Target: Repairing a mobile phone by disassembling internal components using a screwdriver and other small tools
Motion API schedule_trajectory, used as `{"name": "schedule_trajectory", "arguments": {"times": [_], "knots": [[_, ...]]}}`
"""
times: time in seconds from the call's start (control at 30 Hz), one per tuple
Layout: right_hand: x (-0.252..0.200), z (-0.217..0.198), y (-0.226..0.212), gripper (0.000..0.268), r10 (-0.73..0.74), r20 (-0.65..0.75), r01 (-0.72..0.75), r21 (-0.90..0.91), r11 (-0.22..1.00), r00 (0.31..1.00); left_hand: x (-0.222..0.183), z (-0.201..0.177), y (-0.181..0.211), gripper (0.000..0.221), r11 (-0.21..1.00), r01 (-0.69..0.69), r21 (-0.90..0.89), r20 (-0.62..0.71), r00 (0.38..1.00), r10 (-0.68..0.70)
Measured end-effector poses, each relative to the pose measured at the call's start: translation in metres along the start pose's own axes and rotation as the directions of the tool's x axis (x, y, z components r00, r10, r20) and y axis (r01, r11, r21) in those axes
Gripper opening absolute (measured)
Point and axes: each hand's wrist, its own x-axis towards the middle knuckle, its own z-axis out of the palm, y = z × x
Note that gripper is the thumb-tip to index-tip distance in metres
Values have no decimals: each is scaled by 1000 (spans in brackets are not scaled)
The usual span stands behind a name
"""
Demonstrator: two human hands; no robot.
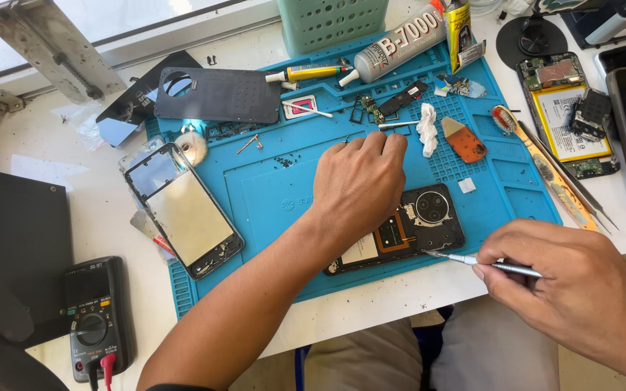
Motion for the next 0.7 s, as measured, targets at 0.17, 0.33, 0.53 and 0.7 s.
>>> {"name": "schedule_trajectory", "arguments": {"times": [0.17, 0.33, 0.53, 0.7], "knots": [[-1, 2, 2, 5, 29, 0, -29, -17, 999, 1000, -1, -4, 2, 5, 1000, -6, -15, -27, 1000, 5], [1, 7, 5, 6, 131, 26, -130, -51, 990, 991, 3, -21, 7, 15, 995, 66, -70, 93, 994, -59], [22, 18, 7, 15, 350, 73, -325, -236, 916, 934, 1, -19, 9, 15, 995, 51, -87, -10, 999, -52], [49, 42, 23, 17, 367, 235, -148, -626, 765, 900, 1, -20, 9, 15, 978, 84, -192, 66, 995, -72]]}}
